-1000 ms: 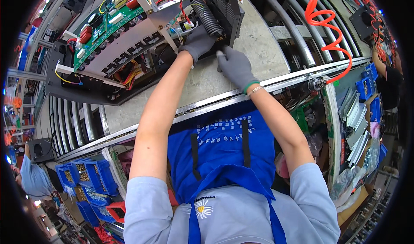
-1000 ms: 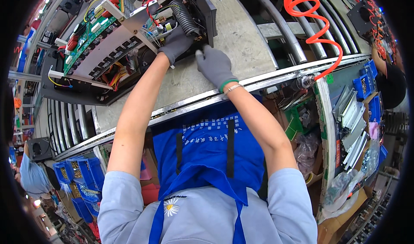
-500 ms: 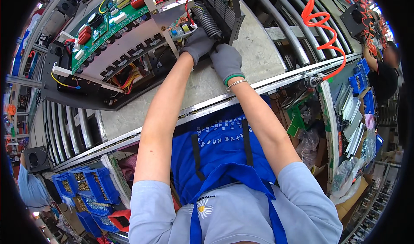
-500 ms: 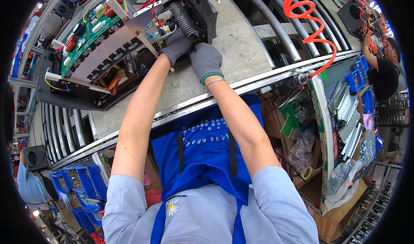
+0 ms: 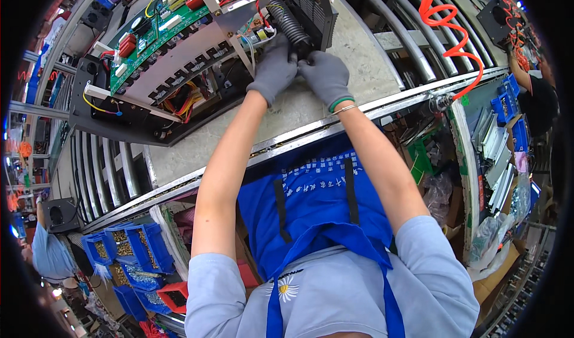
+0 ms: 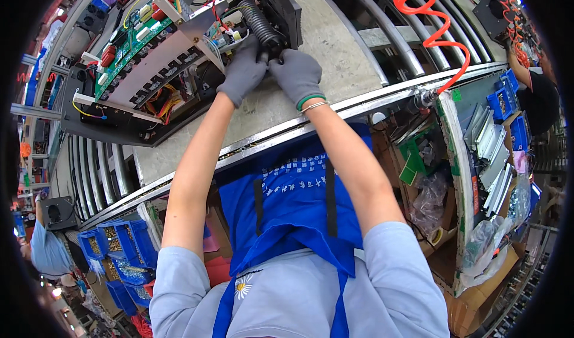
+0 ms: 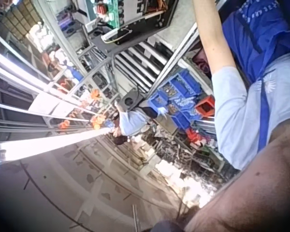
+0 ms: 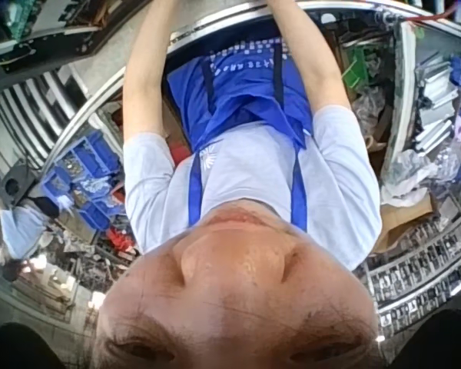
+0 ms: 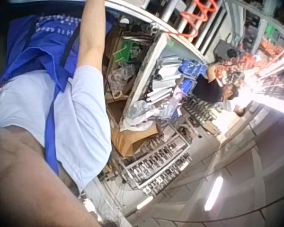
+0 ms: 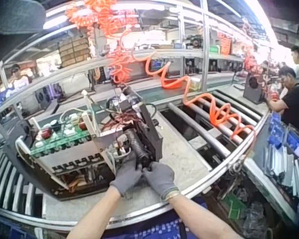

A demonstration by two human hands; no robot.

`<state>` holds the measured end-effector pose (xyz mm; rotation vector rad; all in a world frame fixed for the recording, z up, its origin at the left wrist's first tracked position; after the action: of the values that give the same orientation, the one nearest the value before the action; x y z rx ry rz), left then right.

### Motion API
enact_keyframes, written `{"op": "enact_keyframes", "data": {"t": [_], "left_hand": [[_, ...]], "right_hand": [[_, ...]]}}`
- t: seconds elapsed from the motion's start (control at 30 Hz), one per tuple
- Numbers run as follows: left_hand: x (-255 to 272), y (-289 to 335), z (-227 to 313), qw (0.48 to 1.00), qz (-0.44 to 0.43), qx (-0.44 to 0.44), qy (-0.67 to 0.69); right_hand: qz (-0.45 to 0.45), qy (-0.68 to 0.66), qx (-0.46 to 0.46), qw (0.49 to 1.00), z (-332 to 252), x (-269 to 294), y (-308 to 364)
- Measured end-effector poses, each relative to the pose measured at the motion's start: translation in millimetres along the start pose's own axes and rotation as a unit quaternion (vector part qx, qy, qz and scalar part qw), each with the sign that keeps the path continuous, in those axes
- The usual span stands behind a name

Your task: The person assembles an electronic device on a workbench, handling metal rails, circuit boards, and wires. They connect various wires to the board, use a pneumatic screwdriver to secure components, and install a metal plate onto the assembly.

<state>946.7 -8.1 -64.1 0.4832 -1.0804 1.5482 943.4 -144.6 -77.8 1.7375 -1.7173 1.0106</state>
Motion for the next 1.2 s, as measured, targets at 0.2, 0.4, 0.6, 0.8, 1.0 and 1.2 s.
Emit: {"op": "enact_keyframes", "data": {"t": [0.2,0.4,0.6,0.8,1.0,1.2], "left_hand": [[15.7,37.7,27.8,0.992,-0.052,0.108,0.047],[-35.7,18.8,18.2,0.832,-0.117,0.376,0.391],[-61.3,1.0,-47.8,0.817,-0.040,0.388,0.425],[-52.7,3.2,-44.8,0.885,-0.125,0.267,0.359],[-67.5,-0.8,-73.7,0.815,-0.103,0.358,0.443],[-70.1,-3.2,-29.4,0.899,-0.049,0.297,0.319]], "right_hand": [[-0.091,-0.051,0.003,0.995,24.2,29.1,8.2],[-0.045,-0.085,0.042,0.994,26.9,14.4,-2.1],[-0.099,-0.061,0.079,0.990,6.6,3.2,9.2],[-0.080,-0.066,0.046,0.994,10.7,14.4,14.5],[-0.106,-0.056,0.059,0.991,-5.2,4.2,16.4],[-0.115,-0.030,0.060,0.991,18.0,7.1,22.7]]}}
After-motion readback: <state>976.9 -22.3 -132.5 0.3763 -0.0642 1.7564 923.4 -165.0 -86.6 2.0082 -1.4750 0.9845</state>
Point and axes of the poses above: each hand's wrist, its own y-axis away from the middle knuckle, its own x-axis out of the back of the hand, z = x × y, the point moved 4 cm from there along -y, towards the middle knuckle, and after that the axes turned 3 degrees about -y, right-handed, at the moved point
